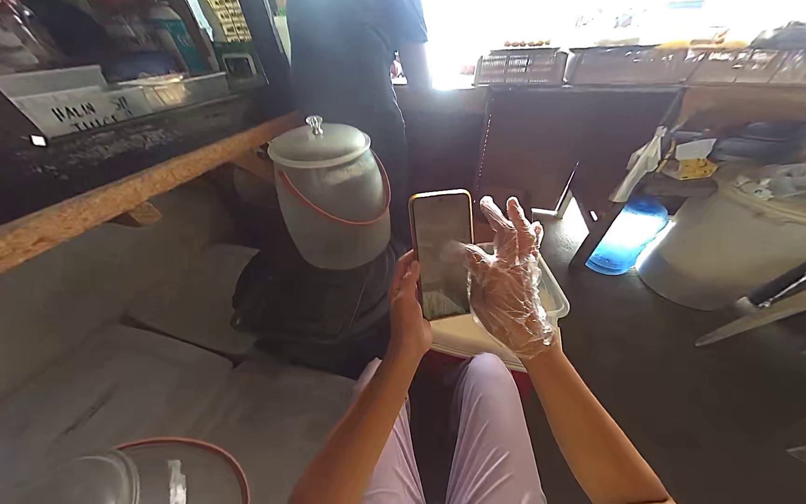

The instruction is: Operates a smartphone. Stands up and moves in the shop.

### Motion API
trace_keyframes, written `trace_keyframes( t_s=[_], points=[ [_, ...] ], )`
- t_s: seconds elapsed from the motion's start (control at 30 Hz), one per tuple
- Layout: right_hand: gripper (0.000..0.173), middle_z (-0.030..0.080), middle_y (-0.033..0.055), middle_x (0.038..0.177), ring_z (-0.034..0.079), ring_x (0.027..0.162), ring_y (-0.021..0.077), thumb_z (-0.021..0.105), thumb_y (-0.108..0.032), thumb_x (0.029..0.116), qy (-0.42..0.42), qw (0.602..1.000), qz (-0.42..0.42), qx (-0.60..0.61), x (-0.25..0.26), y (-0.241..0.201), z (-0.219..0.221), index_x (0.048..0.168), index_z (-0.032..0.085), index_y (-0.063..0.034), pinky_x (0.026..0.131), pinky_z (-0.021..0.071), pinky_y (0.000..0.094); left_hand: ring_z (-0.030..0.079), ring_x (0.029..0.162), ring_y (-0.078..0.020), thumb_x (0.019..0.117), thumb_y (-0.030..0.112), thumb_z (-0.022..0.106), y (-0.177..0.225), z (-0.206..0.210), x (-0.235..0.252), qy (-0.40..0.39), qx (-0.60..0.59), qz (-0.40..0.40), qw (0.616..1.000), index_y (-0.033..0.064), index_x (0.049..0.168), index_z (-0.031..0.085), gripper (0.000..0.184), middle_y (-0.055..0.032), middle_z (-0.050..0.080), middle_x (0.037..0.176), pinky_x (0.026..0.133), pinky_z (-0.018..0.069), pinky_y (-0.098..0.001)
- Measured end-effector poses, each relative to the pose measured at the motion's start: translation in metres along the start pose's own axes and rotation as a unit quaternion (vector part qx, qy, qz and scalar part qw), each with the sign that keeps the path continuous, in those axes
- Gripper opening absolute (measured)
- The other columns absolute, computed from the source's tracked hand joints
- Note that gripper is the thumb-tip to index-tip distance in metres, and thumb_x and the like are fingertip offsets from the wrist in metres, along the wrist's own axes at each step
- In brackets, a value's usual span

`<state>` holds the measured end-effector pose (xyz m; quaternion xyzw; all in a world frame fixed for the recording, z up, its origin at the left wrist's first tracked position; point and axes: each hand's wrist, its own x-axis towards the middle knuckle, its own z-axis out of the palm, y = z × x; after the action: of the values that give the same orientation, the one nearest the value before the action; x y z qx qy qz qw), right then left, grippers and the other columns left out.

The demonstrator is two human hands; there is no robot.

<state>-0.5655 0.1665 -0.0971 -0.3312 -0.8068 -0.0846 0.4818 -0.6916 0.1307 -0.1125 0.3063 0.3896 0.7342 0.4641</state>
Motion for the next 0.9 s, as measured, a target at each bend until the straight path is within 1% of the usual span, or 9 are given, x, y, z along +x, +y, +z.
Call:
trace_keyframes(
  t_s=[0.07, 0.1, 0.27, 0.3, 0.4, 0.5, 0.67, 0.77, 0.9],
  points=[
    [0.018, 0.056, 0.024, 0.14, 0.029, 0.146, 0.0503, 0.056, -0.008, 0.0928, 0.026, 0.996, 0.006, 0.085, -0.007, -0.002, -0.013, 0.089, 0.074, -0.0125, 0.117, 0.0181, 0.0674, 0.066, 0.1, -0.0086, 0.1117, 0.024, 0.031, 0.003, -0.001, 0.002, -0.011, -0.012, 0.004, 1.0, 0.0151, 0.132, 0.054, 0.032, 0.0012, 0.066, 0.108, 0.088, 0.0562, -0.0319],
    [0.02, 0.057, 0.0217, 0.138, 0.031, 0.146, 0.0464, 0.053, -0.009, 0.0947, 0.04, 0.993, 0.01, 0.112, -0.011, -0.003, -0.019, 0.086, 0.071, -0.0133, 0.119, 0.021, 0.0615, 0.067, 0.099, -0.0074, 0.1117, 0.025, 0.032, 0.004, -0.002, 0.002, -0.015, -0.014, 0.005, 1.0, 0.017, 0.131, 0.055, 0.031, 0.0027, 0.067, 0.107, 0.086, 0.057, -0.0306],
    [0.026, 0.055, 0.0107, 0.141, 0.025, 0.152, 0.0306, 0.042, -0.016, 0.1044, 0.093, 0.986, 0.009, 0.141, -0.026, -0.006, -0.035, 0.105, 0.068, -0.0176, 0.126, 0.0146, 0.0482, 0.068, 0.1, -0.006, 0.1108, 0.031, 0.035, 0.002, -0.001, 0.001, -0.028, -0.009, 0.012, 0.999, 0.0217, 0.131, 0.057, 0.031, 0.0053, 0.068, 0.109, 0.086, 0.0578, -0.0292],
    [0.027, 0.059, 0.0088, 0.138, 0.027, 0.152, 0.0299, 0.041, -0.018, 0.1058, 0.104, 0.985, 0.012, 0.134, -0.029, -0.007, -0.034, 0.107, 0.068, -0.0171, 0.126, 0.0137, 0.048, 0.067, 0.101, -0.0058, 0.1108, 0.03, 0.034, 0.001, -0.001, 0.001, -0.031, -0.009, 0.015, 0.999, 0.0215, 0.131, 0.056, 0.032, 0.0052, 0.067, 0.111, 0.086, 0.0574, -0.0292],
    [0.03, 0.048, 0.0133, 0.149, 0.022, 0.153, 0.0321, 0.041, -0.022, 0.1068, 0.095, 0.991, 0.051, 0.079, -0.042, -0.014, -0.028, 0.121, 0.067, -0.0218, 0.125, 0.0156, 0.0493, 0.068, 0.1, -0.005, 0.111, 0.03, 0.033, -0.001, 0.001, 0.001, -0.037, -0.02, 0.017, 0.999, 0.0216, 0.131, 0.057, 0.032, 0.0057, 0.068, 0.11, 0.085, 0.0578, -0.0279],
    [0.038, 0.045, 0.0248, 0.152, 0.024, 0.15, 0.0481, 0.046, -0.017, 0.1016, 0.065, 0.993, 0.093, -0.022, -0.054, -0.021, -0.012, 0.134, 0.065, -0.0244, 0.118, 0.017, 0.0668, 0.068, 0.1, -0.0056, 0.1113, 0.028, 0.032, -0.001, 0.004, 0.001, -0.036, -0.021, 0.013, 0.999, 0.0208, 0.131, 0.056, 0.032, 0.0048, 0.068, 0.11, 0.086, 0.0578, -0.0283],
    [0.044, 0.044, 0.0349, 0.149, 0.028, 0.144, 0.0609, 0.052, -0.008, 0.0956, 0.055, 0.986, 0.135, -0.079, -0.058, -0.029, 0.021, 0.138, 0.064, -0.0131, 0.111, 0.02, 0.0779, 0.067, 0.1, -0.0057, 0.1113, 0.024, 0.031, -0.007, 0.009, 0.001, -0.036, -0.025, 0.031, 0.999, 0.0176, 0.13, 0.056, 0.033, 0.0037, 0.068, 0.11, 0.086, 0.0572, -0.0278],
    [0.043, 0.044, 0.0313, 0.152, 0.025, 0.147, 0.0586, 0.05, -0.011, 0.0976, 0.042, 0.994, 0.1, 0.006, -0.06, -0.042, 0.026, 0.137, 0.066, -0.0202, 0.113, 0.0139, 0.0783, 0.066, 0.097, -0.0022, 0.1105, 0.019, 0.031, -0.008, 0.011, 0.002, -0.031, -0.024, 0.038, 0.998, 0.0156, 0.128, 0.057, 0.032, 0.0052, 0.067, 0.106, 0.083, 0.0554, -0.0231],
    [0.04, 0.048, 0.0207, 0.153, 0.021, 0.153, 0.0448, 0.045, -0.016, 0.1044, 0.08, 0.989, 0.089, 0.084, -0.064, -0.046, 0.017, 0.136, 0.064, -0.0304, 0.121, 0.0078, 0.0666, 0.066, 0.098, -0.0027, 0.1107, 0.019, 0.03, -0.007, 0.011, 0.0, -0.027, -0.026, 0.032, 0.999, 0.0159, 0.127, 0.057, 0.033, 0.0052, 0.067, 0.107, 0.085, 0.0557, -0.0241]
  ],
)
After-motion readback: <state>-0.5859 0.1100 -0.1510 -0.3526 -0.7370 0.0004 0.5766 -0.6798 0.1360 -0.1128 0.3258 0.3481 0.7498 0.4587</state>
